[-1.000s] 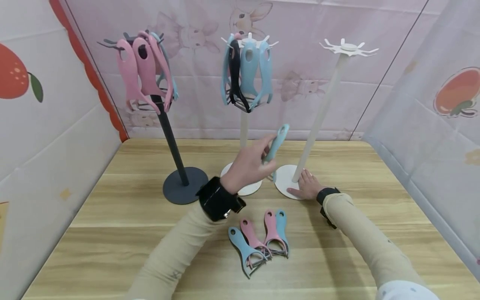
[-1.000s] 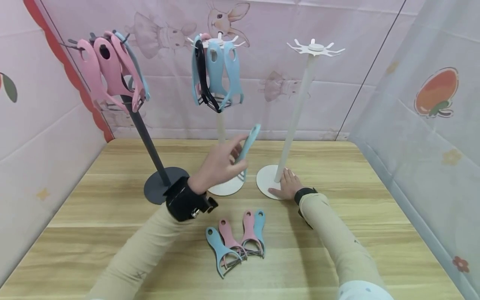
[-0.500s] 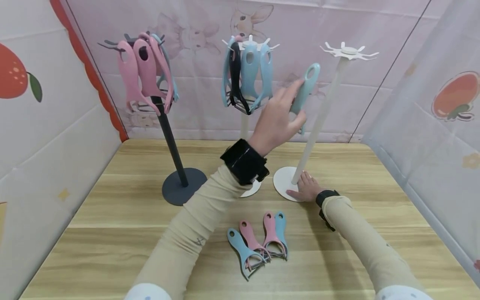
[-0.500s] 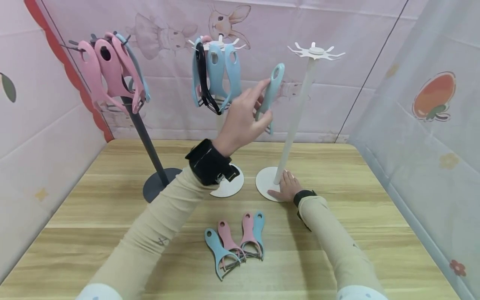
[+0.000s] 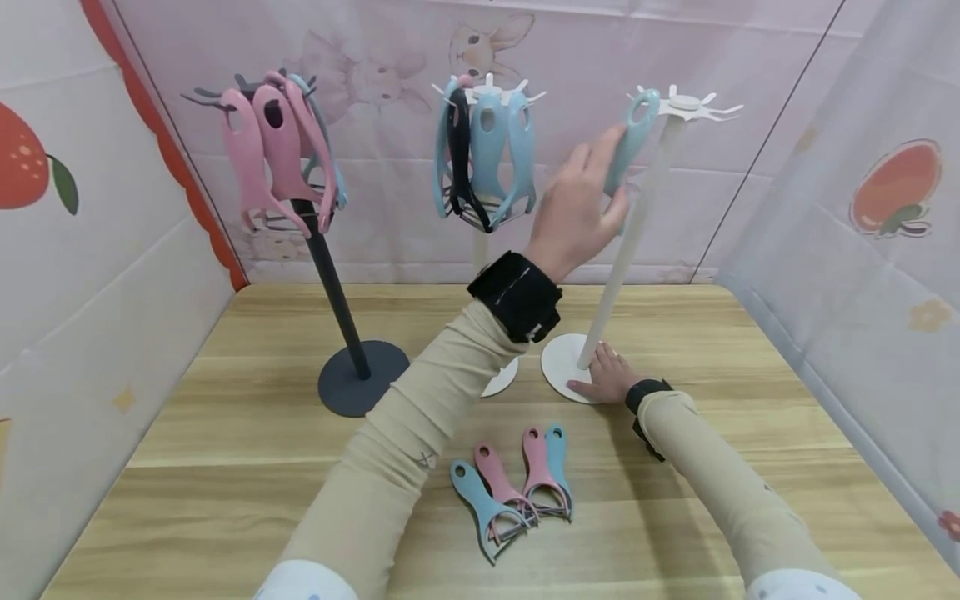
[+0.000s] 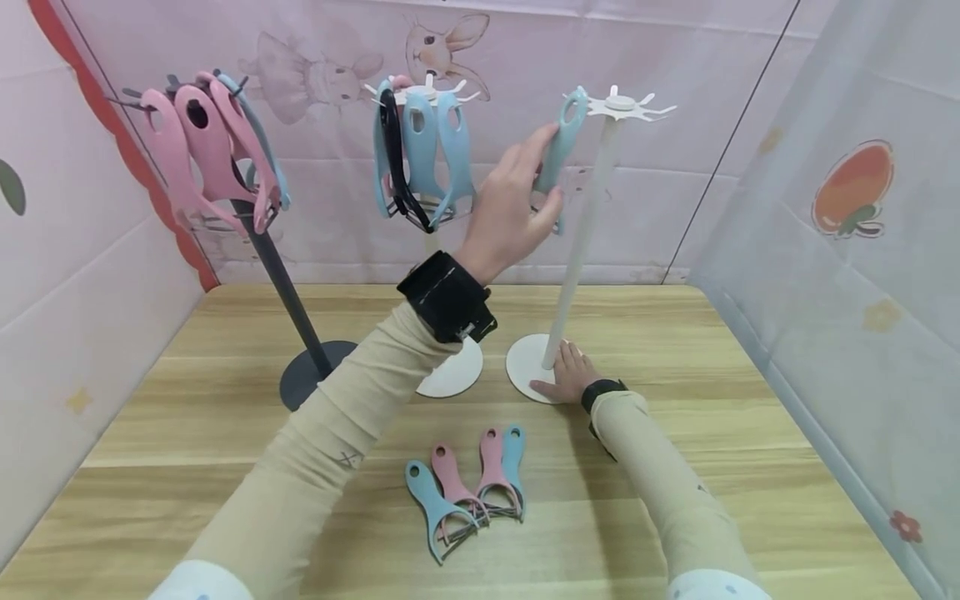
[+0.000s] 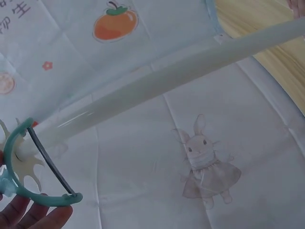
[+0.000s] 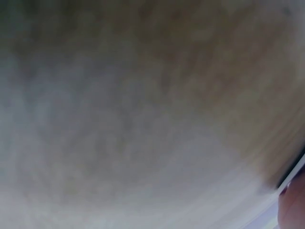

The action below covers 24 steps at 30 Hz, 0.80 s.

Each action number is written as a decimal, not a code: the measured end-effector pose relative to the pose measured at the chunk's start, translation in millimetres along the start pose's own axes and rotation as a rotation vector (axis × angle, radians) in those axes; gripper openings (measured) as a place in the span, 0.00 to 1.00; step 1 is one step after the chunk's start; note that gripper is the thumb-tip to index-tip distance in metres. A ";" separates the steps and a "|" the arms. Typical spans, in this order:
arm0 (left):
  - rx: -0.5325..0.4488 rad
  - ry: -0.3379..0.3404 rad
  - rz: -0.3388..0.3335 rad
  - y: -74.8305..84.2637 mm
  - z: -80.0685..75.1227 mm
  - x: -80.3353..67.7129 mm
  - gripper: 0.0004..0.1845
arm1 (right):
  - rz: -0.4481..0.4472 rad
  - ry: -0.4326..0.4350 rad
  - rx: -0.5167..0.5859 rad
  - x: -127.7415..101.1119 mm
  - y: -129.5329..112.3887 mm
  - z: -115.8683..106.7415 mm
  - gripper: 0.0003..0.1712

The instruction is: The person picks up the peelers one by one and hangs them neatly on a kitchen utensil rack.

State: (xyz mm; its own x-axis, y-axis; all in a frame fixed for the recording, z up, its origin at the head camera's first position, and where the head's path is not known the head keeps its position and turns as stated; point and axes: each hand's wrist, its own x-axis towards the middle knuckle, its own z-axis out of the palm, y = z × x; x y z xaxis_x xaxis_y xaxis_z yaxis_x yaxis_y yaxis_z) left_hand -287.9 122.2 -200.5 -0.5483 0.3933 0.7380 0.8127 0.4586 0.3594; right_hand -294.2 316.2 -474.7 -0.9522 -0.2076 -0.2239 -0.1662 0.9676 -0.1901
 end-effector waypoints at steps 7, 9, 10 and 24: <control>0.050 -0.073 -0.023 3.1 6.1 4.0 0.28 | -0.005 -0.002 0.053 -0.1 -2.1 -1.7 0.57; 0.034 -0.058 -0.017 1.7 8.8 1.4 0.28 | -0.018 0.005 0.081 0.1 -0.4 0.1 0.60; 0.021 -0.052 -0.017 0.9 9.9 0.1 0.28 | -0.015 -0.001 0.088 0.6 0.4 0.9 0.61; -0.145 0.014 -0.004 -17.1 14.9 -47.7 0.32 | 0.007 -0.040 0.012 3.9 5.8 2.9 0.57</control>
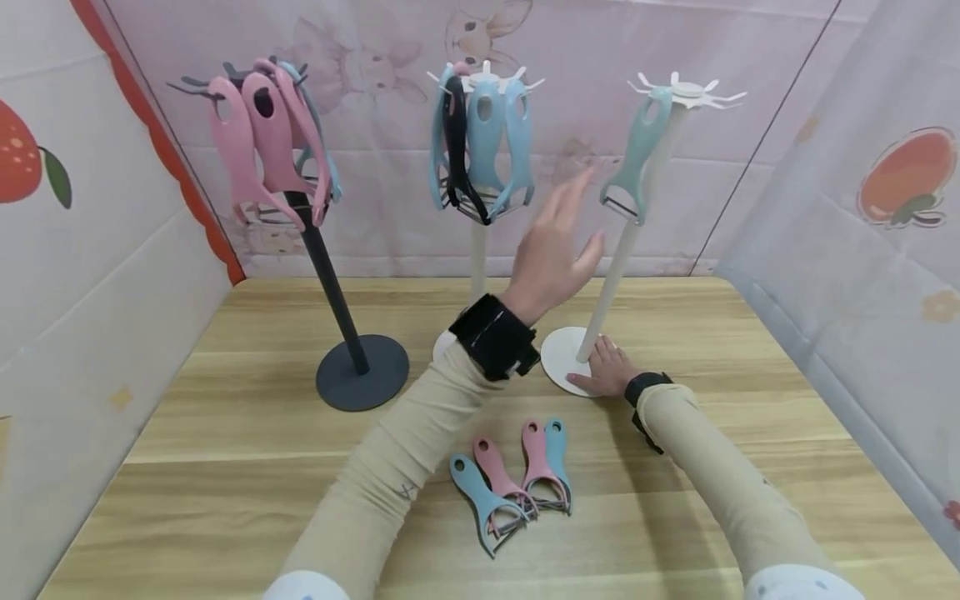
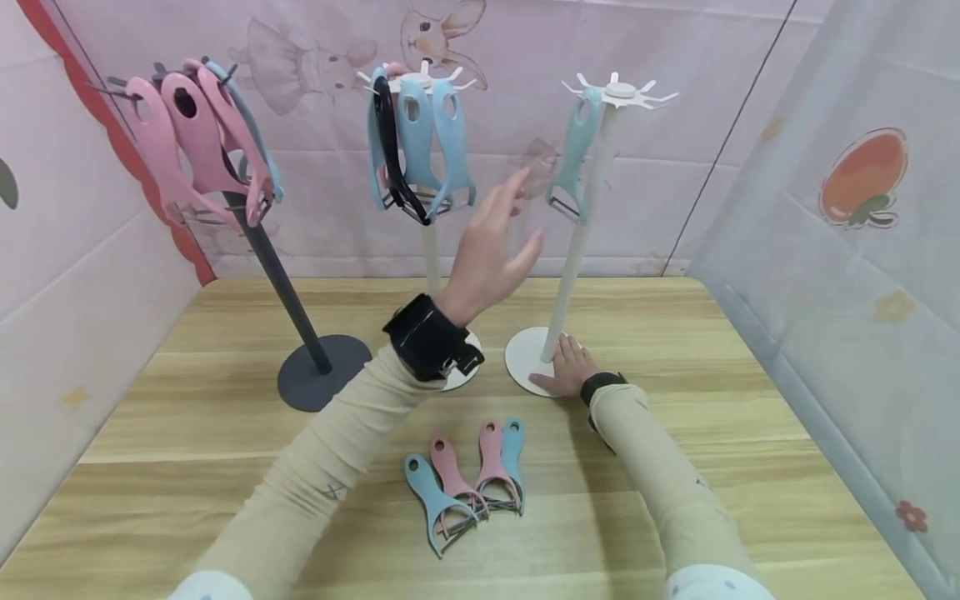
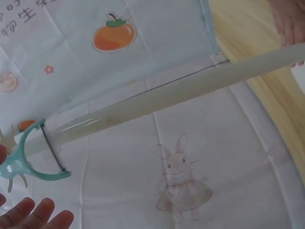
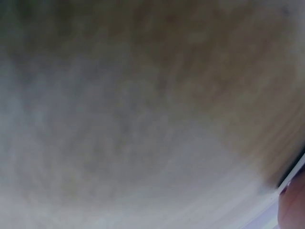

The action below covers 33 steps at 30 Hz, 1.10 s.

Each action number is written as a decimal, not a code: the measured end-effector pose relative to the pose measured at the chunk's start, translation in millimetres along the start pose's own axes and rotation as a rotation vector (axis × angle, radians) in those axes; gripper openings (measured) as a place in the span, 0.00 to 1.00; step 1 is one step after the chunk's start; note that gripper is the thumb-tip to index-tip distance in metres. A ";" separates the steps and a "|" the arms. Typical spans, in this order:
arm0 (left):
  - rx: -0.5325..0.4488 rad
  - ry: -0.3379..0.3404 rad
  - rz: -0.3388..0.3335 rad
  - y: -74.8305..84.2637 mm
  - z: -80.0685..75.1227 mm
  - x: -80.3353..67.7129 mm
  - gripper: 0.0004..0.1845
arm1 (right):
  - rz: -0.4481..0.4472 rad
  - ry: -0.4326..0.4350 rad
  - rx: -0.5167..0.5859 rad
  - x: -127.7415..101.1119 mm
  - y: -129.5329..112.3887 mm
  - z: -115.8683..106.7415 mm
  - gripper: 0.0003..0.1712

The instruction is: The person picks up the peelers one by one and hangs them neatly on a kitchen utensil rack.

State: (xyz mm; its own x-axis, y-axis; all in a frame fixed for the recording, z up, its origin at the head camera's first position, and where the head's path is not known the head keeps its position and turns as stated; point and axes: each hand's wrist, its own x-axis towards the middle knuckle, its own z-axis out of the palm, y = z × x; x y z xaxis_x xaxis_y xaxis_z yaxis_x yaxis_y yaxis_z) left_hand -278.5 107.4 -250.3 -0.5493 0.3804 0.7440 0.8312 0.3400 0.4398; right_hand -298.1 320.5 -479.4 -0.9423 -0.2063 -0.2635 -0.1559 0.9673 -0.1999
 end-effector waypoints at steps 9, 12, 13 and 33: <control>0.077 -0.171 -0.037 -18.2 -6.1 -61.1 0.28 | -0.025 0.060 -0.027 6.9 8.2 5.7 0.58; 0.149 -0.263 -0.051 -22.8 -8.5 -80.8 0.29 | -0.025 0.057 -0.023 4.9 5.4 3.6 0.58; 0.169 -0.290 -0.060 -24.1 -9.1 -87.0 0.29 | -0.022 0.055 -0.025 3.5 3.6 2.3 0.57; 0.526 -0.902 -0.198 -28.9 -9.1 -217.5 0.17 | -0.023 0.046 -0.015 -6.3 -5.4 -2.6 0.50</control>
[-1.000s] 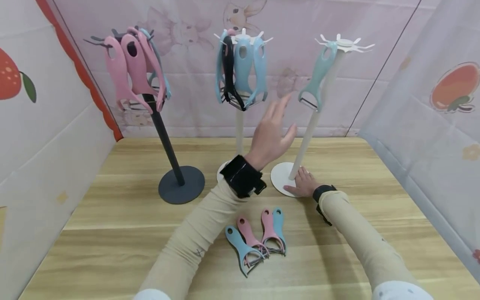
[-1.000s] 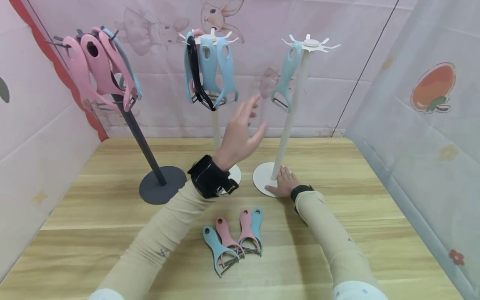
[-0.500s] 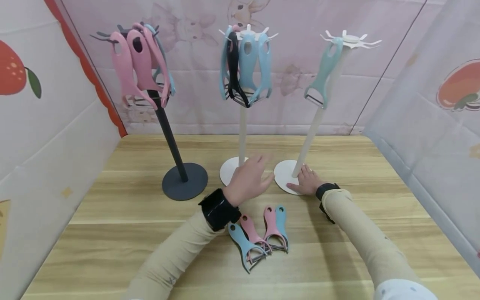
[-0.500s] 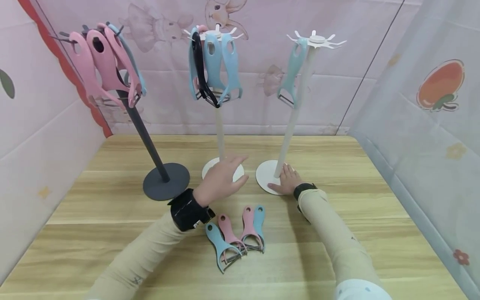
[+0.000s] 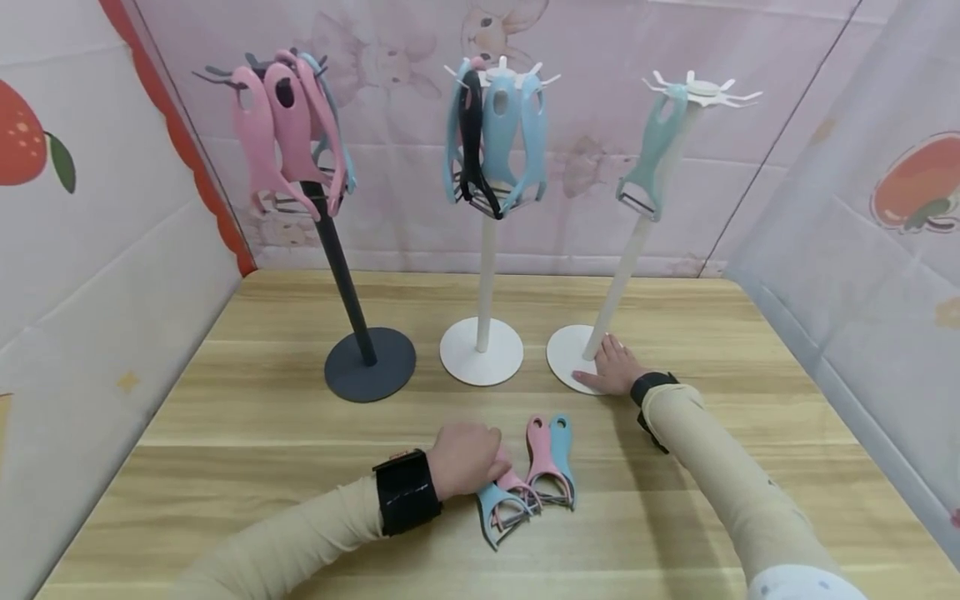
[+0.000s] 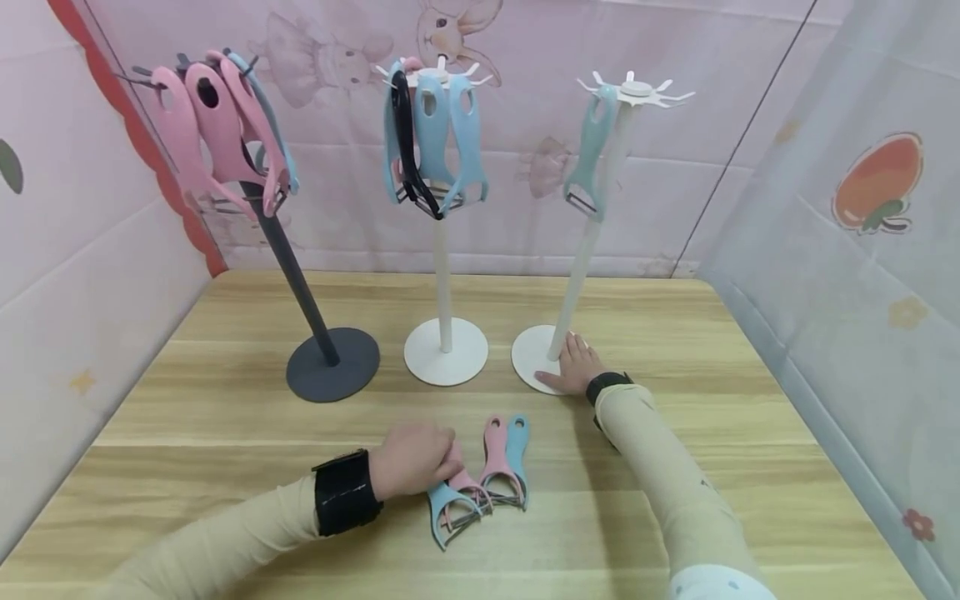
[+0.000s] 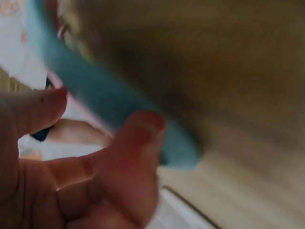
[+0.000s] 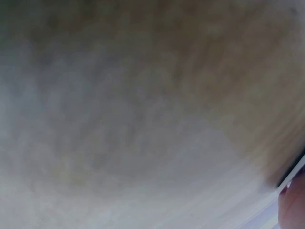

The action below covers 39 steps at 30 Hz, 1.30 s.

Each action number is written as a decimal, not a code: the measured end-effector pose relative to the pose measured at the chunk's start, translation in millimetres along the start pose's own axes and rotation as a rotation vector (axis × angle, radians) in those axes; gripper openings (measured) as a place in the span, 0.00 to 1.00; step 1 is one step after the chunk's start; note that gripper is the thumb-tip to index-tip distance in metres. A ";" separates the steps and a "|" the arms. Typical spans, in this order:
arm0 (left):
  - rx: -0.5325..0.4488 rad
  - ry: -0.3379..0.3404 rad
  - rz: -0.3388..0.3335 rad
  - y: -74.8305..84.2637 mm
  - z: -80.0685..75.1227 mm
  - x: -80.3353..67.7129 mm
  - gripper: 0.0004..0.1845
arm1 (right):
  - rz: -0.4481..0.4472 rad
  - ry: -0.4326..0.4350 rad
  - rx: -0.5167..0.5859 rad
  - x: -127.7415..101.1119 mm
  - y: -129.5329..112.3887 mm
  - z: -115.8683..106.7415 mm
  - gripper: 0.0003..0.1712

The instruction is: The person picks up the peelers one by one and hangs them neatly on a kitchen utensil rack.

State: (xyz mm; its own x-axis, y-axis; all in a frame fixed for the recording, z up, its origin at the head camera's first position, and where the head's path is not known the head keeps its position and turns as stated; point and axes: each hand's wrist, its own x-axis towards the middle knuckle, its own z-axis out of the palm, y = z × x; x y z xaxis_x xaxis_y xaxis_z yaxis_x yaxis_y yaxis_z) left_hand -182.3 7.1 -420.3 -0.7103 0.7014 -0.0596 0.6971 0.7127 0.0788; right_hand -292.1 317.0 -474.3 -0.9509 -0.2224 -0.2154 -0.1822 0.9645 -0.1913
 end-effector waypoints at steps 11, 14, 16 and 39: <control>-0.220 0.008 0.048 -10.2 3.3 -0.8 0.19 | 0.010 0.004 0.020 3.7 4.1 3.4 0.51; -0.258 -0.008 0.043 -16.6 2.4 3.2 0.19 | 0.014 0.003 0.013 4.1 4.5 4.0 0.51; -0.269 -0.004 0.046 -20.9 2.3 6.2 0.18 | 0.016 0.002 0.009 4.3 4.8 4.3 0.52; -0.316 -0.019 0.084 -26.9 3.1 14.3 0.18 | 0.019 -0.015 0.015 4.2 3.8 2.3 0.51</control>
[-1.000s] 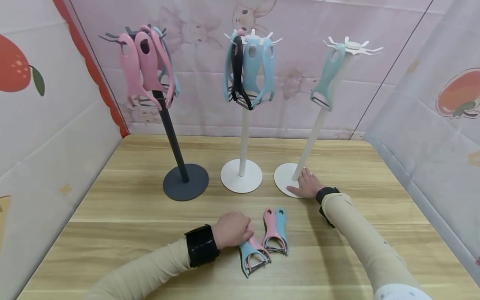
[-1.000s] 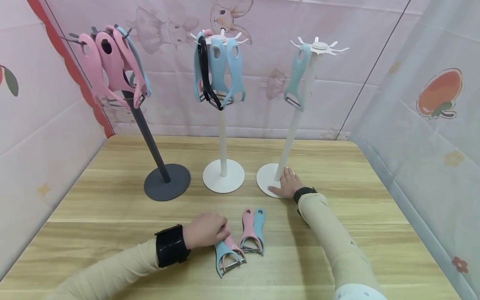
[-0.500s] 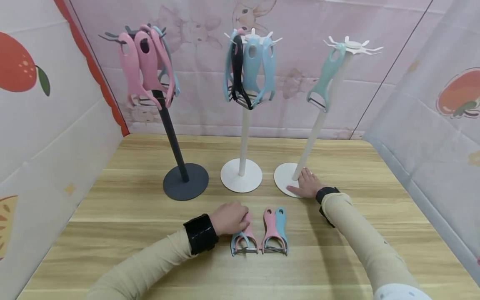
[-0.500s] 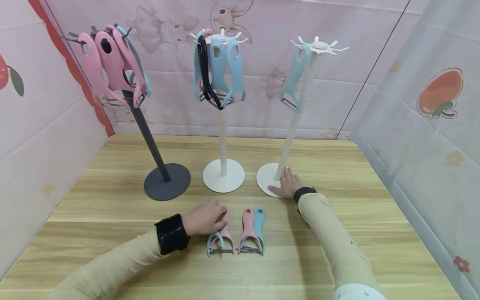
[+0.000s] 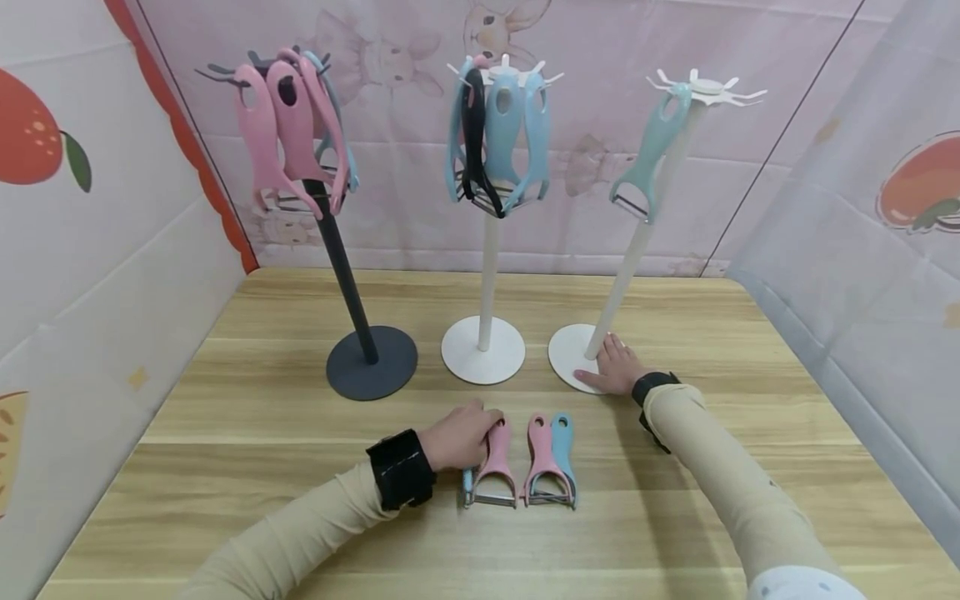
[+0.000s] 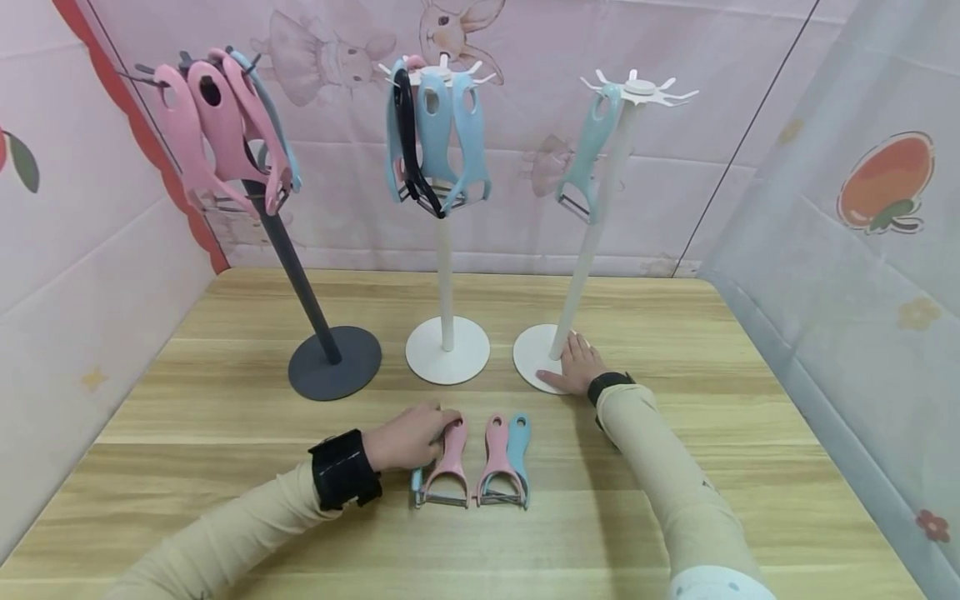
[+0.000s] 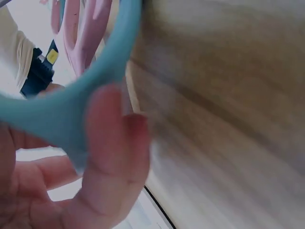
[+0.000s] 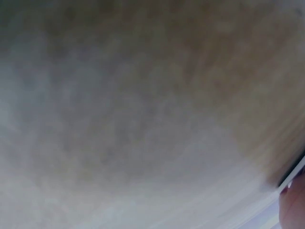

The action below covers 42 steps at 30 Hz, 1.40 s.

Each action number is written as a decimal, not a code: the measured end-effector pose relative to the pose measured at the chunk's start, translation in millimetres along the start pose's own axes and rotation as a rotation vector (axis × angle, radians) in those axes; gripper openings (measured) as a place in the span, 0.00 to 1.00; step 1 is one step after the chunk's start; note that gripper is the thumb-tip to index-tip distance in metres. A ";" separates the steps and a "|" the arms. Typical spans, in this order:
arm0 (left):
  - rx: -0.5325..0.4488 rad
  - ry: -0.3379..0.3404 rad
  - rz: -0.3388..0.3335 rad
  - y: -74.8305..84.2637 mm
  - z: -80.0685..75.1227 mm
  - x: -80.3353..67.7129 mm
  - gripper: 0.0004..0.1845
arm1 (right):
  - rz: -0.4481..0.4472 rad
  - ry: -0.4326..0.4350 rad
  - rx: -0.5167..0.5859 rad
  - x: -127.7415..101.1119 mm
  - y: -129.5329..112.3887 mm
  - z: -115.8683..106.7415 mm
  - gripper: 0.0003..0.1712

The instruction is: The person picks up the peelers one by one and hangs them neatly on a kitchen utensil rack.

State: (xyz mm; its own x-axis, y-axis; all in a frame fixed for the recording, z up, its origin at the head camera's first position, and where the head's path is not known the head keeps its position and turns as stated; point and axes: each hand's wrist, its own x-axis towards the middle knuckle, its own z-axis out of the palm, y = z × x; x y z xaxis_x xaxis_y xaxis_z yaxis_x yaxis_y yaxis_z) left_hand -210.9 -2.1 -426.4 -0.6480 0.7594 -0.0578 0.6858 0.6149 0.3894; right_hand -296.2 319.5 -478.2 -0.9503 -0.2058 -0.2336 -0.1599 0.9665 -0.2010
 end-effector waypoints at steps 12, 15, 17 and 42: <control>-0.058 0.095 -0.114 4.7 -19.5 1.6 0.25 | 0.015 -0.031 0.008 -5.0 -4.4 -5.1 0.55; -0.035 0.180 -0.115 5.9 -25.7 4.5 0.22 | 0.011 -0.026 -0.002 -4.5 -4.1 -4.4 0.55; -0.042 0.242 -0.113 6.7 -29.3 5.9 0.22 | 0.009 -0.022 -0.004 -4.0 -3.9 -3.8 0.55; -0.163 0.782 0.182 44.3 -80.7 41.7 0.26 | -0.003 -0.013 0.010 -6.0 -4.8 -4.6 0.55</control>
State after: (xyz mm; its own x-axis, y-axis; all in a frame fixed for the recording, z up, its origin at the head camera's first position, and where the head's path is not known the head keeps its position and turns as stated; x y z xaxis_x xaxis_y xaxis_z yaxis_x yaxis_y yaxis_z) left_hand -234.2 39.7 -337.4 -0.6160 0.4397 0.6536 0.7850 0.4117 0.4629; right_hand -291.0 316.7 -471.4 -0.9463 -0.2110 -0.2450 -0.1602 0.9641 -0.2116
